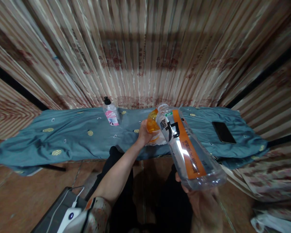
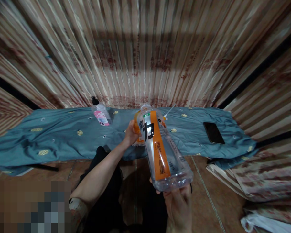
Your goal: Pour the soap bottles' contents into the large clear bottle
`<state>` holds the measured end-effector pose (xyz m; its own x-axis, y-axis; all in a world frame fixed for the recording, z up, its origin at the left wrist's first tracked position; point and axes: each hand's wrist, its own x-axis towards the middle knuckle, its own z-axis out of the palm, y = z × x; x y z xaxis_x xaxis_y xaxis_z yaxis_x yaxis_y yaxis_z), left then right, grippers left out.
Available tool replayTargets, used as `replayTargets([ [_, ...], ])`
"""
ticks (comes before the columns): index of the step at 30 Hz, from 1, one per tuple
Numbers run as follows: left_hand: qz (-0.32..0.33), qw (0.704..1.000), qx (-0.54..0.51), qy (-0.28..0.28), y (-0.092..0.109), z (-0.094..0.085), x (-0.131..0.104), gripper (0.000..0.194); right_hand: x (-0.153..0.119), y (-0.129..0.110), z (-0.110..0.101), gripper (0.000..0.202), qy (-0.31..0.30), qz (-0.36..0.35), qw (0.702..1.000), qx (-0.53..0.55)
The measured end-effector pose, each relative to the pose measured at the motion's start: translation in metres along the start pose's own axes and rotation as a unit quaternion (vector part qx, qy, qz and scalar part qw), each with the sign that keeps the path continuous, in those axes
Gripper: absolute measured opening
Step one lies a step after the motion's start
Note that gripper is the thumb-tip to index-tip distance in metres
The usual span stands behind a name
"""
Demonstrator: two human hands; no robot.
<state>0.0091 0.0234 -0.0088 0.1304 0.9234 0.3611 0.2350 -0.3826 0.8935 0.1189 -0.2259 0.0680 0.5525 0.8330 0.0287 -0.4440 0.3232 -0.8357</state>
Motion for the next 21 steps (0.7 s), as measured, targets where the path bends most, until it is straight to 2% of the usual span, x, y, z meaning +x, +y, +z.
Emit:
replayTargets([
  [9,0.007,1.0,0.013,0.002,0.0,0.001,0.0,0.052,0.0,-0.004,0.005,0.029,-0.036,-0.023,0.999,-0.005],
  [15,-0.003,0.999,0.032,-0.002,0.008,0.001,0.0,0.048,0.001,-0.005,0.004,0.026,-0.031,-0.017,0.999,-0.006],
  [21,-0.007,0.999,0.037,-0.005,0.011,-0.001,-0.002,0.047,-0.001,-0.004,0.007,0.033,0.006,-0.011,1.0,-0.006],
])
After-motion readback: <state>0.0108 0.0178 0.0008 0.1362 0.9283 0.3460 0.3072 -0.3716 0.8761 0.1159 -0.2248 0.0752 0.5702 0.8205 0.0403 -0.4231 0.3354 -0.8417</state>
